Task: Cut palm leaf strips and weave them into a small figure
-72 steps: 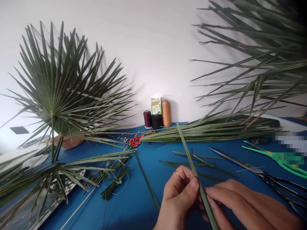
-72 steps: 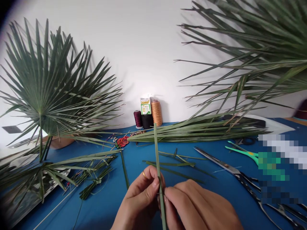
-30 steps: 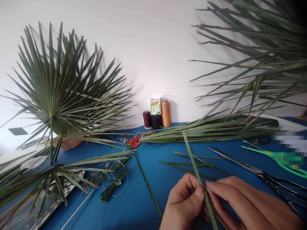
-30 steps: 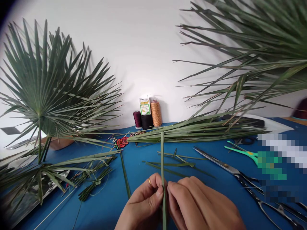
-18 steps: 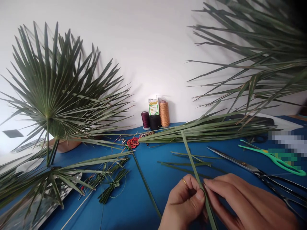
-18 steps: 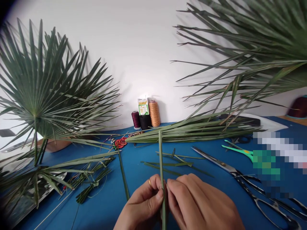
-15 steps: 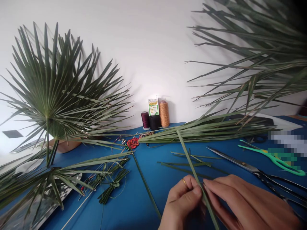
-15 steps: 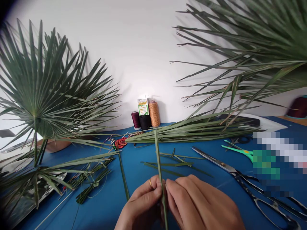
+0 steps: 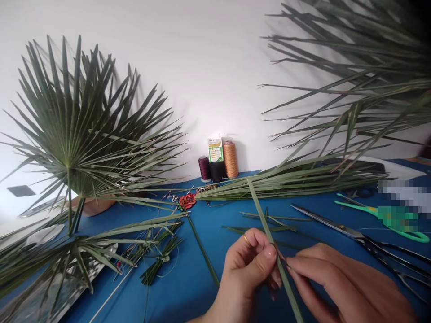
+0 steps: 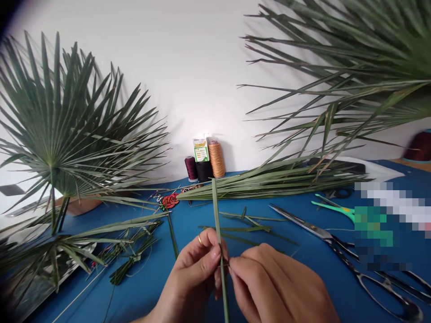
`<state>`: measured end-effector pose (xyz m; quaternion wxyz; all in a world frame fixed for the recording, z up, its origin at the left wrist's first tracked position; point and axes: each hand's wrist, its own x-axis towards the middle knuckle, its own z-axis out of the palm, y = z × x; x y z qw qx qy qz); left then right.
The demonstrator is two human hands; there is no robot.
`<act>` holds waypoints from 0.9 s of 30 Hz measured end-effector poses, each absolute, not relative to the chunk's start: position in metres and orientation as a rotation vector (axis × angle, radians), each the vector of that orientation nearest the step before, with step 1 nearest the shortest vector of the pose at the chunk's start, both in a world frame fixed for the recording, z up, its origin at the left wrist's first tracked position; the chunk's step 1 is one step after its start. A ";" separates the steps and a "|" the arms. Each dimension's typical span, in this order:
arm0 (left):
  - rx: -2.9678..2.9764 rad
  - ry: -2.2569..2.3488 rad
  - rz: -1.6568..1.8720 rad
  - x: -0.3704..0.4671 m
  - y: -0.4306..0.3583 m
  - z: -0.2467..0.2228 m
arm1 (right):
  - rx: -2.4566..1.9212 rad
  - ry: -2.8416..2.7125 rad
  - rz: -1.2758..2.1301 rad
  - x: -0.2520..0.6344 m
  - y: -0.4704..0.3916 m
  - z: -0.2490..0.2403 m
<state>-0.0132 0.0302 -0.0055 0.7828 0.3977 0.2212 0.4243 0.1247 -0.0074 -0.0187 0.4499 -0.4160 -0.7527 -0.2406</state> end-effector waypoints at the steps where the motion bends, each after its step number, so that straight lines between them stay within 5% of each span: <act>1: 0.870 0.482 0.926 -0.013 0.030 -0.006 | -1.051 -1.847 -0.565 0.123 -0.008 -0.019; 27: 0.696 0.458 0.891 -0.008 0.024 -0.018 | -1.152 -1.837 -0.600 0.124 -0.008 -0.026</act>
